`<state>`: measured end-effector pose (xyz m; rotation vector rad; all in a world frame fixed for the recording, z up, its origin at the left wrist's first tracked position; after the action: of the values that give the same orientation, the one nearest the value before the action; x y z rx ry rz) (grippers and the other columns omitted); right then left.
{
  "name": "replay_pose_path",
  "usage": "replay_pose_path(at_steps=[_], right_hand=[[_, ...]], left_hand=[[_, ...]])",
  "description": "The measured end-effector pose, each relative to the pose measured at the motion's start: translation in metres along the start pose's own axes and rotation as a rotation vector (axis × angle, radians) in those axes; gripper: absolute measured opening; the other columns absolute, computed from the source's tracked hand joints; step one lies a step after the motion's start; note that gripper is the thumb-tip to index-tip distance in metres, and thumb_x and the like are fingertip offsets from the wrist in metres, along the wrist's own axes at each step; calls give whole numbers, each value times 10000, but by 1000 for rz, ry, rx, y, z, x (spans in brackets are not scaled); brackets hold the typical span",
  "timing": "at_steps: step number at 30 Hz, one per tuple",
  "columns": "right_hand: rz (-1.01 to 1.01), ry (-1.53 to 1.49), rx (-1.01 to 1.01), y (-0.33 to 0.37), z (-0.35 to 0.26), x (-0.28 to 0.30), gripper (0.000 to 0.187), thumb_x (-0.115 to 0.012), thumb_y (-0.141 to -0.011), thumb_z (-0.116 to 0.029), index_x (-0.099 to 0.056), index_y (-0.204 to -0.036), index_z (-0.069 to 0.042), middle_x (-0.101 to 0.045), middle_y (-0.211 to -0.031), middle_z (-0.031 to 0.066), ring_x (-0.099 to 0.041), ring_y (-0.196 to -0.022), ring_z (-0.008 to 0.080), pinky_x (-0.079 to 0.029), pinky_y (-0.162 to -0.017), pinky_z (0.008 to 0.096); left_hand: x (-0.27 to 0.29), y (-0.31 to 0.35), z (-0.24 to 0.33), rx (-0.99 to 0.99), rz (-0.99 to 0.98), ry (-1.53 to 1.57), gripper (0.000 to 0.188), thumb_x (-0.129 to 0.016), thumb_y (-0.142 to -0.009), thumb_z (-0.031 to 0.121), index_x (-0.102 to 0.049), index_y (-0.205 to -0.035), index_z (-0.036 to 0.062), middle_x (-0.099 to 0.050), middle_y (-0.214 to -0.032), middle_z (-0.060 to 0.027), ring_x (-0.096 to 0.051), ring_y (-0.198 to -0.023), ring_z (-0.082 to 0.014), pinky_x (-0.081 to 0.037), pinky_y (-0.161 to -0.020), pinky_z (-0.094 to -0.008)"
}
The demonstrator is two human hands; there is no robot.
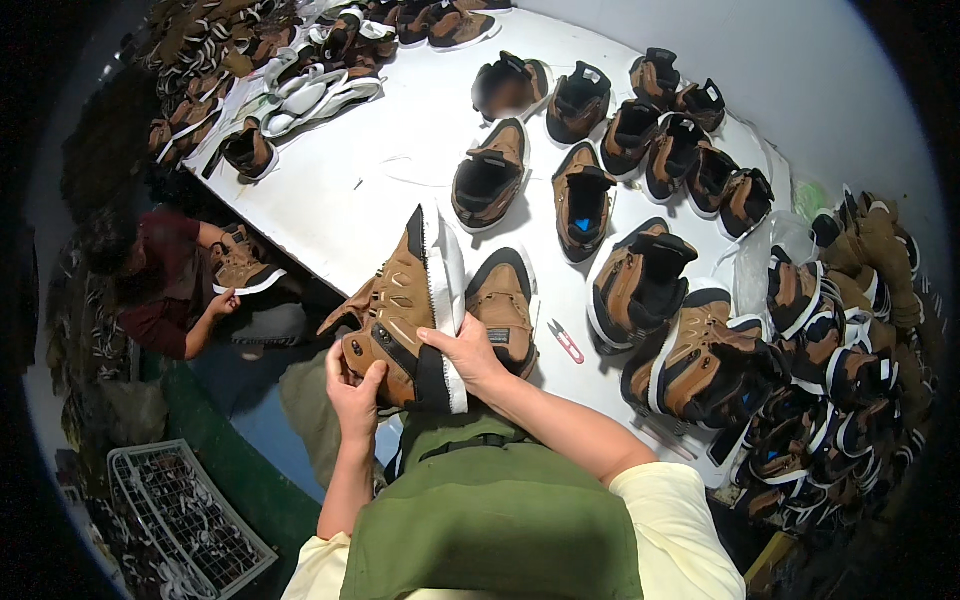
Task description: The person trims excess white material from the sole of a brown hiking boot using a small knife. They rotate the boot to access different edges and place the finished boot on the table among others.
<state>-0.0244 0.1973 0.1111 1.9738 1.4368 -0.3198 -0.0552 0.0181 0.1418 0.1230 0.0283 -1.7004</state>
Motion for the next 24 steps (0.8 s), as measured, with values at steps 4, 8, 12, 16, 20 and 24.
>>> replay_pose_path(at_steps=[4, 8, 12, 16, 20, 24], right_hand=[[13, -29, -9, 5, 2, 3, 394, -710, -845, -79, -527, -1182, 12, -625, -1099, 63, -600, -973, 119, -493, -867, 272], [-16, -81, 7, 8, 2, 4, 384, -713, -849, -87, -529, -1174, 0, -633, -1101, 61, -603, -975, 112, -493, -867, 270], [-87, -154, -34, 7, 6, 7, 418, -718, -847, -89, -514, -1200, 3, -626, -1133, 71, -604, -1010, 125, -489, -907, 284], [-114, -163, -67, 7, 12, 9, 426, -707, -873, -140, -500, -1217, 3, -618, -1143, 78, -604, -1017, 137, -491, -910, 291], [-111, 150, -59, 8, 13, 17, 469, -650, -933, -228, -458, -1281, 19, -591, -1161, 73, -575, -1012, 126, -470, -894, 273], [-37, 551, 159, 39, -16, 39, 414, -615, -940, -218, -501, -1257, 24, -597, -1103, 96, -588, -963, 123, -485, -844, 275]], left_hand=[[2, -5, -2, -102, 97, -269, 635, -807, -774, 214, -461, -1249, -28, -611, -1075, -116, -591, -958, -188, -483, -884, -327], [3, -4, -3, 143, -12, -299, 564, -809, -761, 293, -551, -1154, -19, -651, -989, -97, -608, -896, -166, -505, -802, -314], [4, -3, -7, 207, -106, -207, 458, -804, -762, 223, -597, -1085, -29, -668, -979, -95, -619, -858, -149, -512, -774, -302], [-3, -2, 6, 127, -82, -288, 350, -788, -771, 152, -632, -1021, -37, -683, -933, -75, -629, -802, -137, -518, -738, -287], [4, -4, 4, 133, -21, -233, 282, -765, -791, 113, -650, -994, -46, -683, -925, -53, -623, -781, -117, -518, -723, -279], [47, -15, 0, 10, 48, -355, 377, -740, -806, 71, -595, -1129, -58, -657, -1010, -73, -612, -856, -139, -506, -802, -289]])
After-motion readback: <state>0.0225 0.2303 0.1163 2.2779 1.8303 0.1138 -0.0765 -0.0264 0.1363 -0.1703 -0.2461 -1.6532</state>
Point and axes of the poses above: each hand's wrist, its own y-axis away from the middle knuckle, its own x-axis out of the back of the hand, z = x × y, the point moved 3 cm from there along -y, towards the middle knuckle
